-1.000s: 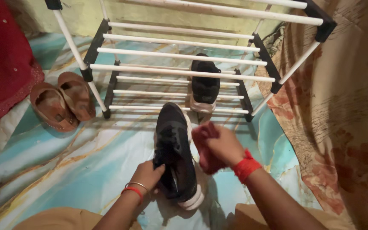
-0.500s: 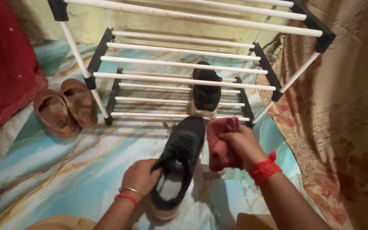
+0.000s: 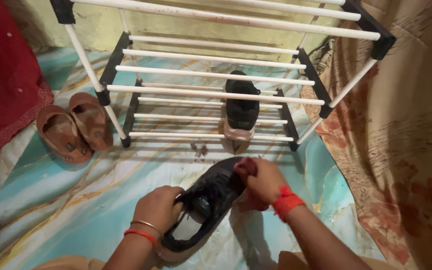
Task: The person wipes a black sneaker with a red cloth, then places it on a white shoe rack. They continue wiping the second sneaker and place it on the rack as well.
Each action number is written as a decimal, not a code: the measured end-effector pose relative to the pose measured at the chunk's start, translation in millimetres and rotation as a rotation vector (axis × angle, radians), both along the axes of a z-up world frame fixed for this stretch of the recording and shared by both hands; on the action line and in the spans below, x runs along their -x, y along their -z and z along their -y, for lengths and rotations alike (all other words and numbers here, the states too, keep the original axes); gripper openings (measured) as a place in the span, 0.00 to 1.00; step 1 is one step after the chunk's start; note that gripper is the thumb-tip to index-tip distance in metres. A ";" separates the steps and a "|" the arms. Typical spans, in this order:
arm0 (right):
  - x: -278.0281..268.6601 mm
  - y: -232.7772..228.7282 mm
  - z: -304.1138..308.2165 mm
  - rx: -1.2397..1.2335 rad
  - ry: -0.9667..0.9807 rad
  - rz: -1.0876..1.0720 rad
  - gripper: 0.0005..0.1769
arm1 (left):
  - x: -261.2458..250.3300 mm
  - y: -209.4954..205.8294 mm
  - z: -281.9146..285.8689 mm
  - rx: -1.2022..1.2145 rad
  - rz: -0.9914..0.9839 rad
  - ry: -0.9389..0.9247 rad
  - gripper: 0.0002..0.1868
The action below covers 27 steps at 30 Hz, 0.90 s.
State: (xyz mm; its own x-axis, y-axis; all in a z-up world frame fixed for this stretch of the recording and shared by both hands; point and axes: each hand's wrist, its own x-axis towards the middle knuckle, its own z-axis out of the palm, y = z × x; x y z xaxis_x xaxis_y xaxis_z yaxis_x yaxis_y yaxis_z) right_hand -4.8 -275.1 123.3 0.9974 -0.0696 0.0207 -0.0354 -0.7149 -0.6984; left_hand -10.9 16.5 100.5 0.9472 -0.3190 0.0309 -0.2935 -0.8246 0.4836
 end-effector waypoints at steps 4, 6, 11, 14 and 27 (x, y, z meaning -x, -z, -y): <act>2.0 17.7 -14.5 0.098 -0.115 0.029 0.20 | 0.5 -1.7 -5.0 -0.344 -0.367 -0.065 0.13; -1.4 16.0 -9.8 -0.128 -0.160 -0.088 0.21 | 1.0 0.4 -7.0 -0.411 -0.519 -0.068 0.12; -9.2 -7.6 17.7 -0.092 0.133 0.000 0.23 | 2.3 4.0 -8.9 -0.355 -0.199 -0.075 0.09; -6.5 -8.6 19.0 0.106 0.160 0.161 0.21 | 3.0 3.1 -5.4 -0.240 0.061 -0.086 0.10; 10.8 -61.9 -15.3 -0.007 0.095 0.154 0.21 | -6.5 7.3 5.5 -0.029 0.633 -0.044 0.20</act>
State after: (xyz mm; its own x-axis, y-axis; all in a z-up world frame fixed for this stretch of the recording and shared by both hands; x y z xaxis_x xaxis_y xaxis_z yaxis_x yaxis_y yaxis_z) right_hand -15.7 -259.9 185.2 0.9712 -0.1643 0.1723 0.0052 -0.7087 -0.7055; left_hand -4.4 11.0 93.2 0.7605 -0.2889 0.5815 -0.4805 -0.8528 0.2048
